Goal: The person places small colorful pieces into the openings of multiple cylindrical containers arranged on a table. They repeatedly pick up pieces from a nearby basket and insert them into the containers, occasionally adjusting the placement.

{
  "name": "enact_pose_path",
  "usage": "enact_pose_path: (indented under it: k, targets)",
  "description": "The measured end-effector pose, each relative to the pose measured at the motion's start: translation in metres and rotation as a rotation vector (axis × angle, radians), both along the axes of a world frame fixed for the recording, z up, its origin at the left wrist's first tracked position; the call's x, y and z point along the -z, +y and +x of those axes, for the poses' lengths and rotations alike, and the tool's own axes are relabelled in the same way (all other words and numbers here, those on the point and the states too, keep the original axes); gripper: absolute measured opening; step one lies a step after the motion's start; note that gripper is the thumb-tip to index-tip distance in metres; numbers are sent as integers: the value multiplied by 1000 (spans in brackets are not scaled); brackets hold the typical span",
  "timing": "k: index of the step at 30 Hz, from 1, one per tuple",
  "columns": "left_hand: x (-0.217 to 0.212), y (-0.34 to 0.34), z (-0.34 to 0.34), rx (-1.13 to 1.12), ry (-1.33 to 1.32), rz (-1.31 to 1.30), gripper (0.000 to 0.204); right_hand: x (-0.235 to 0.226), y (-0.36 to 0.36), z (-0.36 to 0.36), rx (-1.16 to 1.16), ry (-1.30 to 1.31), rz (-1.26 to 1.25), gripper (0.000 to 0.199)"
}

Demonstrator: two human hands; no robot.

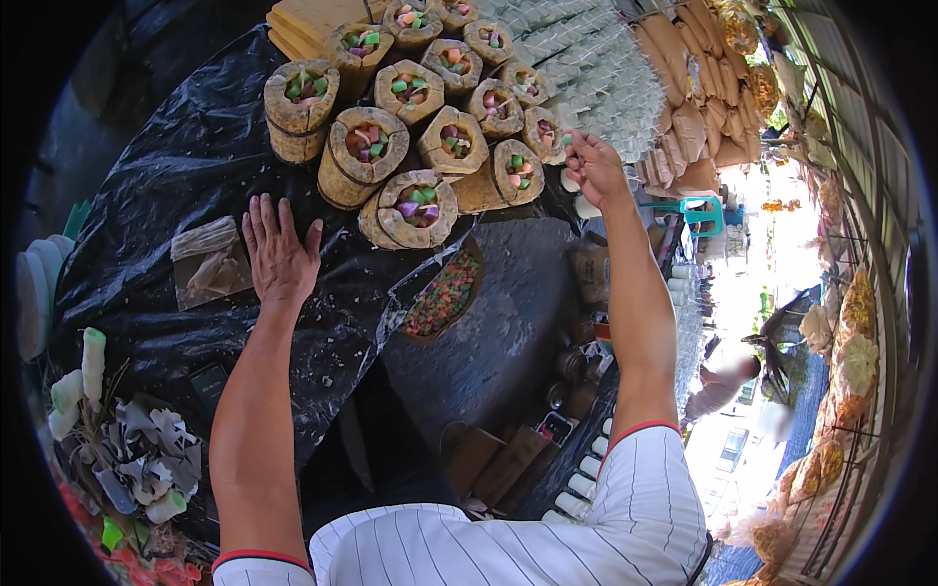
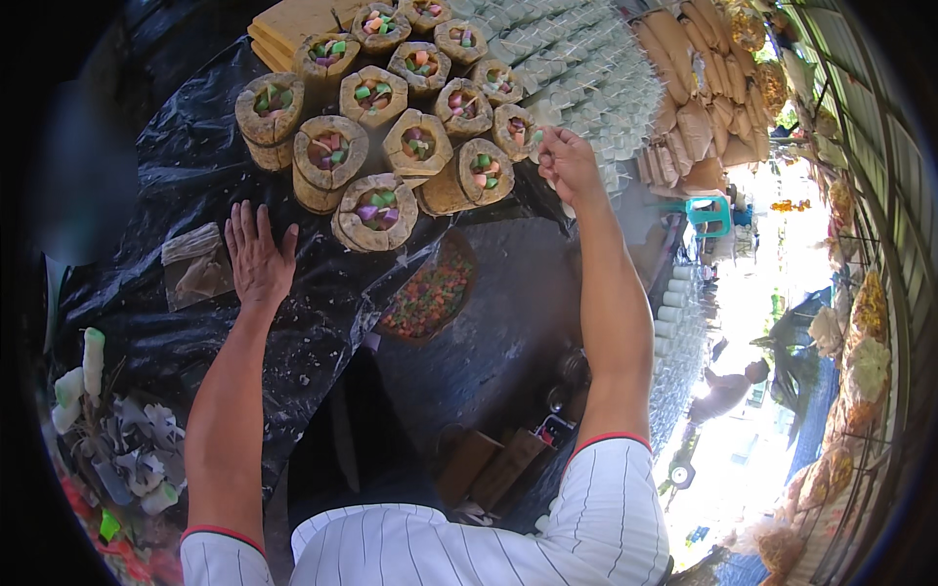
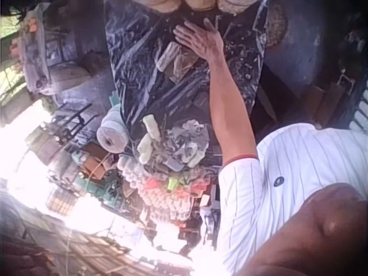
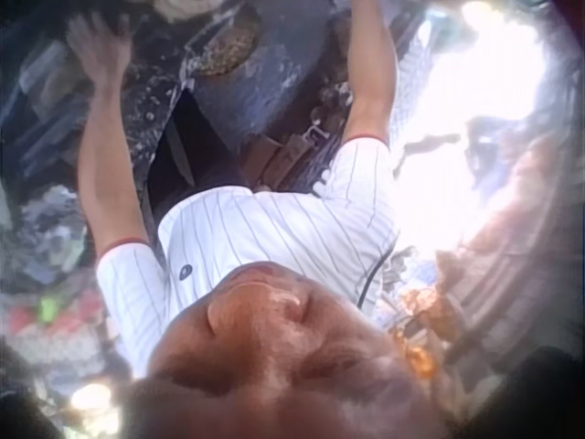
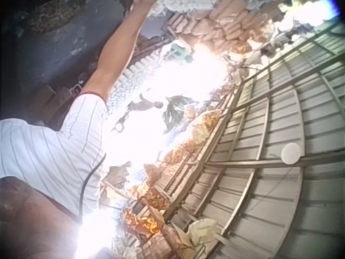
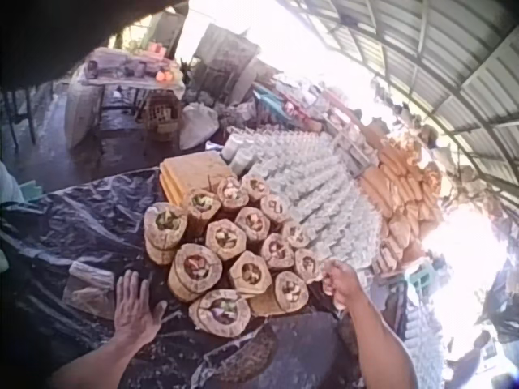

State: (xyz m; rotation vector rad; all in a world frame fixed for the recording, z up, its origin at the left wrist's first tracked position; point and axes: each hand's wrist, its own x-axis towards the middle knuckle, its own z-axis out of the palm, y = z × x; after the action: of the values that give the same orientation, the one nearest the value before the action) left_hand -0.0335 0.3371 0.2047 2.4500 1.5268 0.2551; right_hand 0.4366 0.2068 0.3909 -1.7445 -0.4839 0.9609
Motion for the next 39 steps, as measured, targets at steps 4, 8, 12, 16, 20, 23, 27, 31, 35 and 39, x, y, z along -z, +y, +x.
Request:
enact_pose_path:
  k: [4,8,12,16,20,23,27,31,35,39]
  targets:
    - [2,0,0,-2,-16,4,72,9,5,4,10,-61,-55,20]
    - [4,1,-1,8,-46,16,73,22,5,11,75,-138,-53,16]
    - [3,0,-2,8,-83,35,72,24,-10,21,156,-6,117,16]
    - [2,-2,-3,5,-129,24,72,22,-56,18,83,249,303,27]
    - [4,-1,-5,8,-170,10,71,33,-111,-13,162,391,334,27]
    - [6,-1,-5,5,-191,19,71,41,-123,-28,197,422,295,24]
    - [6,-1,-3,-14,-184,60,69,36,-107,-29,224,173,154,22]
    - [4,-1,-3,1,-118,63,69,26,-65,-17,158,-24,96,19]
    - [5,-1,-3,4,-83,50,71,14,-28,-7,153,-90,83,22]
    - [4,-1,-2,9,-70,48,73,8,-3,-3,122,-204,-2,25]
